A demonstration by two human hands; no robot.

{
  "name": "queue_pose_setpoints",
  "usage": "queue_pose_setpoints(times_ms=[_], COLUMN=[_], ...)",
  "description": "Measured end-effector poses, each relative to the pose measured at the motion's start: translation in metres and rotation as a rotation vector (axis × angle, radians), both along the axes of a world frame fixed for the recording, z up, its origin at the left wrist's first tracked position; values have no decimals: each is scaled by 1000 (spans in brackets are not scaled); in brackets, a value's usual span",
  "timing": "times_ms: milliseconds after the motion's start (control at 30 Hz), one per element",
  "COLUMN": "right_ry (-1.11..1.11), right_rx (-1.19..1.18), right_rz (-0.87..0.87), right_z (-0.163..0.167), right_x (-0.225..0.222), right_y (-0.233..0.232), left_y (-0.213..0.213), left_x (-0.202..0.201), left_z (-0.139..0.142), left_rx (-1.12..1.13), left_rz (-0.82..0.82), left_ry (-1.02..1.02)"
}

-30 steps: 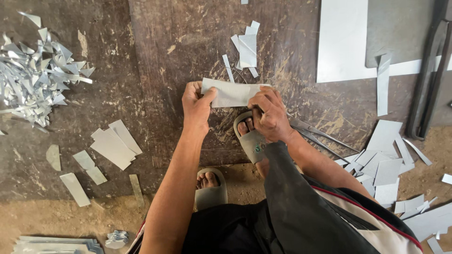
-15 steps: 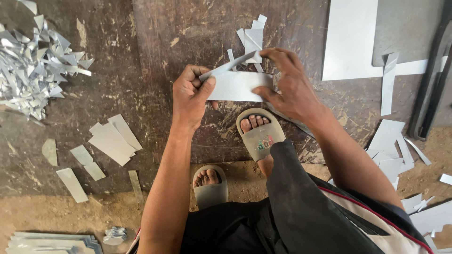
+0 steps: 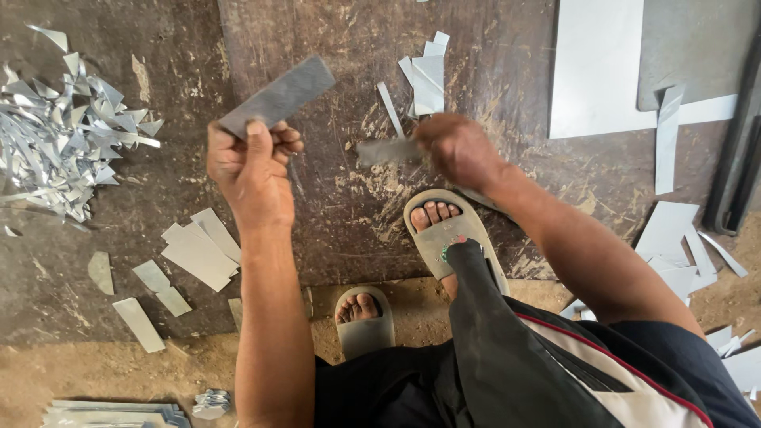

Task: The person cuts thin metal strips into small rectangular pieces using shears, working one piece at a time on a workbench. They pick up each strip, trim it into smaller rectangles, and set the finished pieces in a pile while offcuts accumulate nearby.

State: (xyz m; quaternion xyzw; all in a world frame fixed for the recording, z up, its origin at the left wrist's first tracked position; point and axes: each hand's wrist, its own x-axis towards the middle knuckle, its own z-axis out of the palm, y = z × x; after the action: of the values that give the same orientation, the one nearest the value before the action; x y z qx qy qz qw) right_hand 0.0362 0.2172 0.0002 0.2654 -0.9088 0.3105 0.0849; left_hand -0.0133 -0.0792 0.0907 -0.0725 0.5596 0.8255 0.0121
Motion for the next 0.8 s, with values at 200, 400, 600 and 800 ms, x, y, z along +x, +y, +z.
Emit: queue_pose_setpoints(times_ms=[200,400,600,800], right_ry=[98,-84,-764,-823], right_rx=[88,-24,-375,-497], right_rz=[-213,-347,-363,-364], right_z=[-18,21,45,30], right_x=[-99,-91,0,28], right_y=[33,37,-6,-19], left_y=[11,10,22,42], left_x=[11,14,26,38], left_z=[-1,-7,-32,-54], left_rx=[25,-169,-252,-239], left_rz=[-51,-86,-169,-234], left_ry=[-23,-99,-188,-283])
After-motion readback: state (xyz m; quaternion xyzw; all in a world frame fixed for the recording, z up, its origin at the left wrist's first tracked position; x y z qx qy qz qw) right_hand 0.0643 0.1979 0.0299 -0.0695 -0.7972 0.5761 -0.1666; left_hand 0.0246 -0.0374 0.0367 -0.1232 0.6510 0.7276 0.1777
